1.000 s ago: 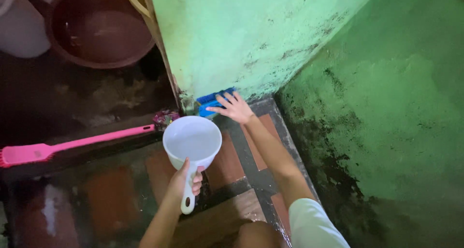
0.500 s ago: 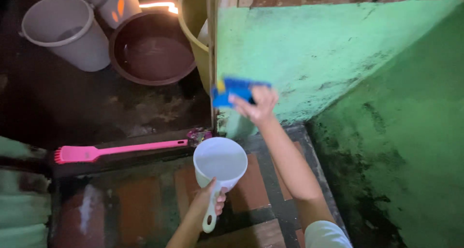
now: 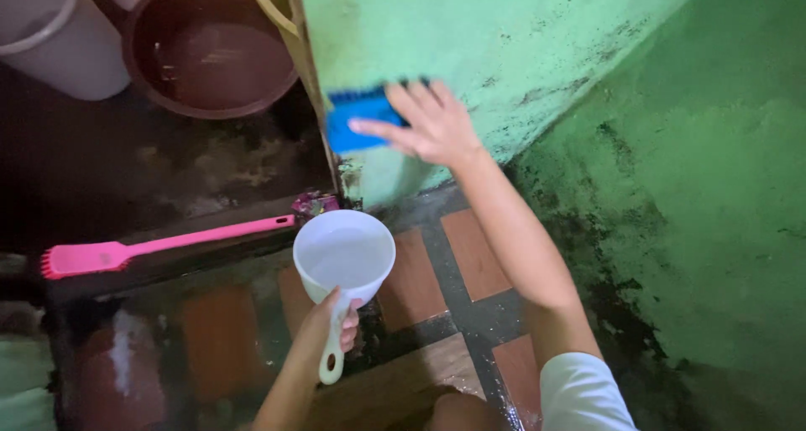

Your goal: The person scrubs a green-painted wall corner with a blue scrub brush while holding a white plastic scoop. They repeatedly dip the brush into the scoop and scrub the same wall section, then rinse the scoop in a larger bucket and continue scrubbing.

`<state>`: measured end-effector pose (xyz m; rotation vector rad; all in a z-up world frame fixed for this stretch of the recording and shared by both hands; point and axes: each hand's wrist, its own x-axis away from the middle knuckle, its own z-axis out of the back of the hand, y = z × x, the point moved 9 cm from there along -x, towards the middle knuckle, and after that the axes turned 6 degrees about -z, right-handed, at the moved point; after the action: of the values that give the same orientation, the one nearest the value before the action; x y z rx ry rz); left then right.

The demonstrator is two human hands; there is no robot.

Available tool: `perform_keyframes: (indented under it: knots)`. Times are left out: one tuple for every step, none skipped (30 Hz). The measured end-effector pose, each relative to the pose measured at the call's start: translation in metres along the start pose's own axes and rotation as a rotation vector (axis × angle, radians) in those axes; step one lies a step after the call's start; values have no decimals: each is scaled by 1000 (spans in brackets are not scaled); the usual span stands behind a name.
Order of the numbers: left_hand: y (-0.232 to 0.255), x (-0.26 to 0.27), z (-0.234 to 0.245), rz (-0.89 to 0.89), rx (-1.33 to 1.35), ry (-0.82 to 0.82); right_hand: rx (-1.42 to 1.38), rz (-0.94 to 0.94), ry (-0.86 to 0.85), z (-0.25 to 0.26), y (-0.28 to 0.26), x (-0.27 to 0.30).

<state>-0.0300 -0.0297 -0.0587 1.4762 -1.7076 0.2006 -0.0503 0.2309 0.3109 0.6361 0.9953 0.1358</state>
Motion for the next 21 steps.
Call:
perform_keyframes:
  knots:
    - [-5, -5, 4, 48, -18, -7, 22, -41, 59, 9, 14, -15]
    - [-10, -10, 8, 95, -37, -14, 44, -82, 119, 18, 27, -30]
    - [-10, -9, 4, 102, -35, -14, 43, -83, 112, 28, 32, -47]
    - [-7, -10, 4, 74, -21, 18, 63, -187, 120, 39, 45, -63]
    - [-6, -7, 6, 48, -1, 56, 78, -292, 127, 50, 56, -78]
    - [-13, -2, 11, 55, 6, 61, 70, -294, 118, 26, 38, -60]
    - [-9, -2, 5, 1, 22, -38, 65, -359, 228, 12, 28, -40]
    - [-5, 0, -1, -53, 38, -138, 59, -424, 338, -2, 18, -20]
    - [5, 14, -20, -57, 38, -139, 58, -421, 341, -16, -2, 11]
    - [20, 28, -29, -135, 14, -33, -38, -317, 204, -41, -30, 36]
    - [31, 46, -37, -203, -12, 74, -130, -216, 60, -62, -61, 68]
    - [28, 46, -29, -200, -13, 73, -128, -217, 56, -63, -74, 96]
    - [23, 46, -21, -176, -10, 80, -161, -123, -98, -75, -95, 125]
    - [17, 47, -14, -152, -7, 87, -193, -27, -251, -86, -117, 157]
    - [22, 59, -27, -147, -7, 82, -190, -27, -257, -85, -112, 160]
    - [26, 72, -37, -131, 9, 114, -264, 18, -376, -93, -113, 166]
    - [30, 85, -46, -112, 24, 148, -340, 61, -496, -99, -116, 173]
    - [31, 92, -54, -105, 24, 147, -340, 58, -503, -79, -94, 135]
    - [34, 98, -61, -111, 22, 156, -654, -294, -775, -81, -56, 106]
    - [39, 105, -67, -117, 20, 166, -965, -664, -1029, -78, -26, 85]
    - [30, 92, -52, -114, 20, 165, -964, -667, -1031, -70, -2, 76]
